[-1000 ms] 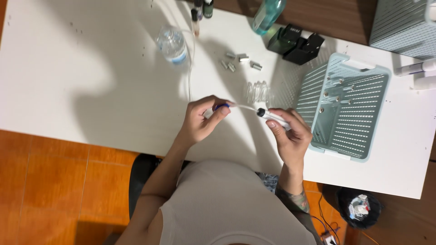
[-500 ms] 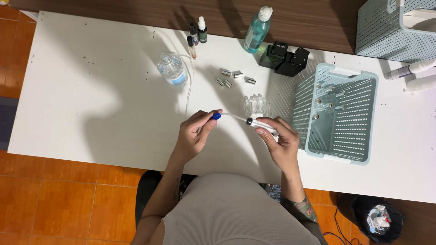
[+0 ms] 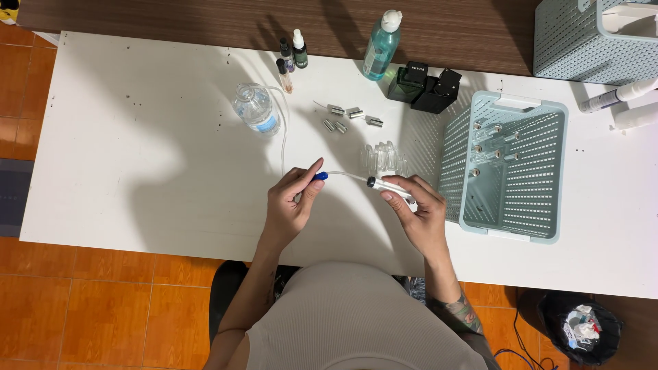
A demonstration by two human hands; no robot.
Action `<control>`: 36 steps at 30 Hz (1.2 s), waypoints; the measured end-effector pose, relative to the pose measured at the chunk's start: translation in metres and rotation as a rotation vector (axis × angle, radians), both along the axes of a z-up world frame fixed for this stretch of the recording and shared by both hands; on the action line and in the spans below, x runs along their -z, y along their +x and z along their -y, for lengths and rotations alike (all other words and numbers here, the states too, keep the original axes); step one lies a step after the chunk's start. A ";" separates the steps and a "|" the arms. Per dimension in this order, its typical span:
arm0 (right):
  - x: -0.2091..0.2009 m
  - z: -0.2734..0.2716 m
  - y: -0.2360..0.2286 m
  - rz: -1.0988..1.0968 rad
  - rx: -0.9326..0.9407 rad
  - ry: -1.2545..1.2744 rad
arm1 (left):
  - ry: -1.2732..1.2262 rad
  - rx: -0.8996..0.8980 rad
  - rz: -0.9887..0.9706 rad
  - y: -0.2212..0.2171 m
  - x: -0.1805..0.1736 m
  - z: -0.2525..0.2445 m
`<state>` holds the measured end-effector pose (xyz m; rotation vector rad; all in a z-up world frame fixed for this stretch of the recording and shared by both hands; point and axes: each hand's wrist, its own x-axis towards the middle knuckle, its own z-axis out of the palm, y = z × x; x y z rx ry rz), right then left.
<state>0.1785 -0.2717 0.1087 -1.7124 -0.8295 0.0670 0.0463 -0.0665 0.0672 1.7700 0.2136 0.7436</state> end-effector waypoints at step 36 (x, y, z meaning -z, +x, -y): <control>0.009 -0.006 0.001 -0.102 0.044 0.091 | -0.004 -0.137 -0.185 -0.012 0.013 -0.004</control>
